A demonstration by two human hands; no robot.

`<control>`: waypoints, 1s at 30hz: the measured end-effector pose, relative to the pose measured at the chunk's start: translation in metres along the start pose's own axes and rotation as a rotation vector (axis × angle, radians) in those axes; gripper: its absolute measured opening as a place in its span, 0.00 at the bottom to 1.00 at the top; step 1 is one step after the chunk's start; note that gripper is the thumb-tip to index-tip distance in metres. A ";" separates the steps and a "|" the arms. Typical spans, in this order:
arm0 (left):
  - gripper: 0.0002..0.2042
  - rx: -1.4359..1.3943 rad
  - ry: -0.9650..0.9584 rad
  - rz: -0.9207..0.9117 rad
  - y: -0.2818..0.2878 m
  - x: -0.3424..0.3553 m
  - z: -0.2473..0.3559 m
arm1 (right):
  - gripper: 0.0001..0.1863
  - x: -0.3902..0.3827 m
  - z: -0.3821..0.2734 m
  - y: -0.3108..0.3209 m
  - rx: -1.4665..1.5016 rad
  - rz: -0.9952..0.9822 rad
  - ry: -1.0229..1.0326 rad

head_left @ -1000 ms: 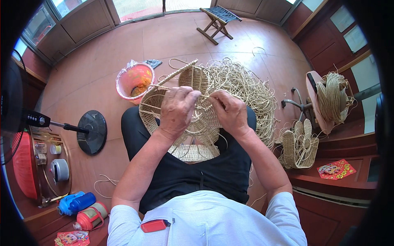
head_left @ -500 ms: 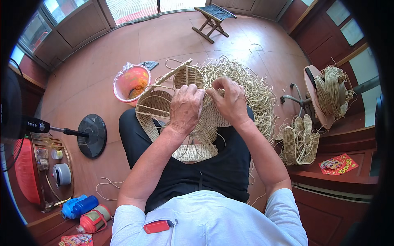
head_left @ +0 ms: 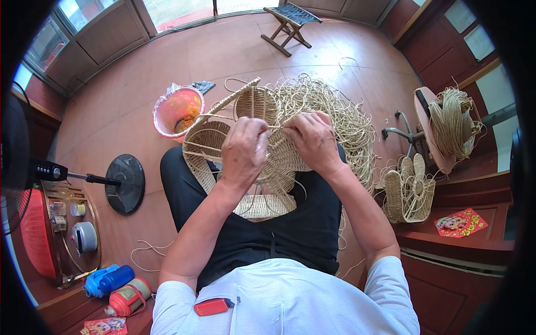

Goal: The recorder is weaving and trimming a decorative straw flower-shaped object.

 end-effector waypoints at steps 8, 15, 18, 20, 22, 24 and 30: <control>0.06 0.198 0.013 0.044 0.006 -0.008 -0.008 | 0.08 -0.009 -0.017 -0.011 -0.021 0.093 0.065; 0.07 0.131 0.157 -0.031 -0.004 0.006 -0.017 | 0.07 -0.007 -0.016 -0.018 0.040 0.128 0.007; 0.06 0.160 0.133 -0.109 -0.008 0.011 -0.016 | 0.06 -0.009 -0.018 -0.020 0.031 0.118 0.030; 0.06 0.193 0.127 -0.137 -0.008 0.013 -0.015 | 0.07 -0.010 -0.019 -0.021 0.042 0.090 0.049; 0.06 0.191 0.161 -0.193 -0.011 0.013 -0.017 | 0.07 -0.011 -0.019 -0.020 0.029 0.076 0.061; 0.06 0.186 0.160 -0.184 -0.010 0.015 -0.016 | 0.06 -0.011 -0.021 -0.020 0.030 0.053 0.097; 0.08 0.152 0.245 -0.279 -0.012 0.020 -0.023 | 0.03 -0.008 -0.030 -0.022 -0.050 0.046 0.060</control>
Point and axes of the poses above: each hand's wrist, its own x-axis towards the middle knuckle, its own y-axis out of the back of the hand, z = x × y, the point moved 7 cm from there along x, towards the middle knuckle, and after that the axes turned 3 degrees about x, right-handed, at the moved point
